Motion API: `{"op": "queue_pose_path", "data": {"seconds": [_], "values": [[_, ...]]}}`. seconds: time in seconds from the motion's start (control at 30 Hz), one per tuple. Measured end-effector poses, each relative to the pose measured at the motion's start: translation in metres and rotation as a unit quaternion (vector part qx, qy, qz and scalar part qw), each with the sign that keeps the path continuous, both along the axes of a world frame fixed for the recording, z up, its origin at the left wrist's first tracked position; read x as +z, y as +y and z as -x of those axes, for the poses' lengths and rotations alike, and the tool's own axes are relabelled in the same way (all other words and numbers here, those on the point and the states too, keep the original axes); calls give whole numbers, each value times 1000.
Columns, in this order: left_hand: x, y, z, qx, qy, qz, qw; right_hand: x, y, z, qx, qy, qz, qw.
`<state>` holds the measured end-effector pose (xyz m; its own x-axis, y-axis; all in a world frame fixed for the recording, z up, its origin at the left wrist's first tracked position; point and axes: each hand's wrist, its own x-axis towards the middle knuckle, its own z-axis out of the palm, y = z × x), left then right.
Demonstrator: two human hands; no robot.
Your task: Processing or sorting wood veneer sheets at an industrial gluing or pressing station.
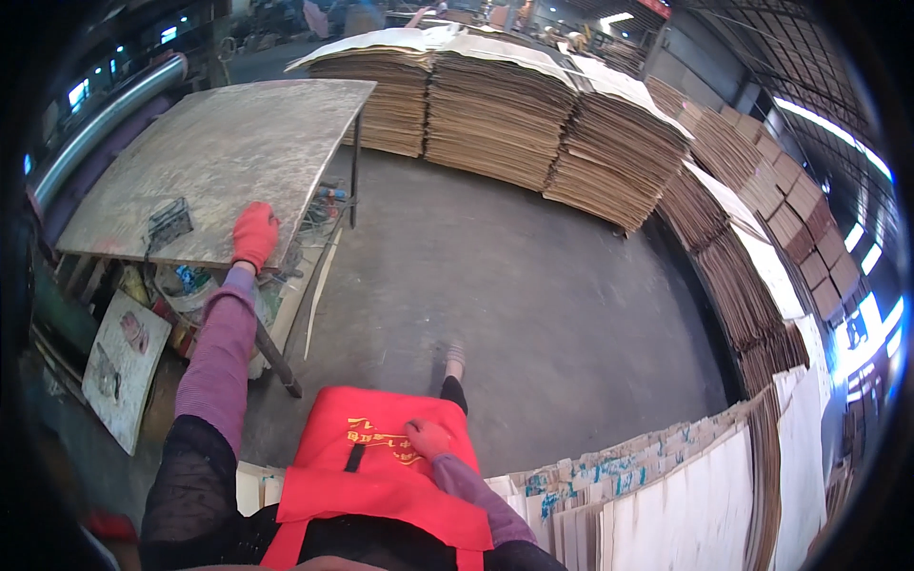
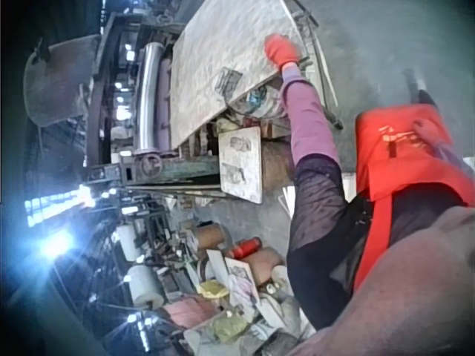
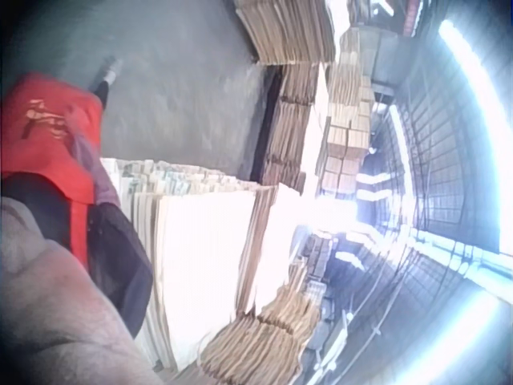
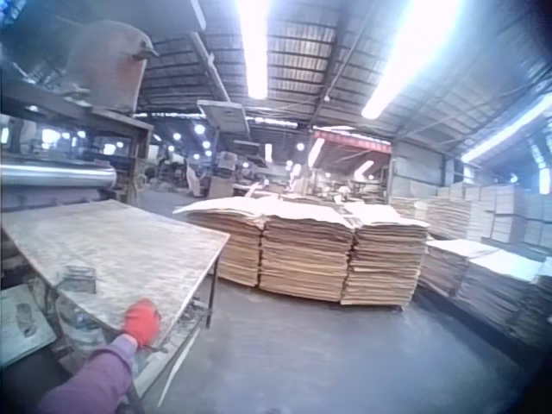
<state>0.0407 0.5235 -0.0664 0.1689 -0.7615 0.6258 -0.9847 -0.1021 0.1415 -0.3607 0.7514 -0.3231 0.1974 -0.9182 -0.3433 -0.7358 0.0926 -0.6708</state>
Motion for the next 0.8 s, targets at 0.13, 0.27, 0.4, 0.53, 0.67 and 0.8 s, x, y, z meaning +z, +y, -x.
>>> {"op": "queue_pose_path", "data": {"seconds": [0.13, 0.27, 0.4, 0.53, 0.67, 0.8], "values": [[-5, -2, -7, 2, -4, 46, 999, 5, 0, -4, 5, -19, 1, 1000], [6, 4, 2, 14, 15, -6, 1000, 8, -2, -3, 8, 9, -25, 1000], [5, 5, 1, 15, 30, -20, 999, 4, -1, -2, -1, 9, -21, 1000], [3, 5, -1, 9, 23, -17, 1000, -4, 0, 0, -5, -6, -5, 1000], [2, 3, -1, 12, 18, -30, 999, -5, -1, -1, -9, -11, -5, 1000], [-1, 2, -3, 8, 11, -23, 1000, -9, -1, 0, -16, -19, -3, 1000]]}}
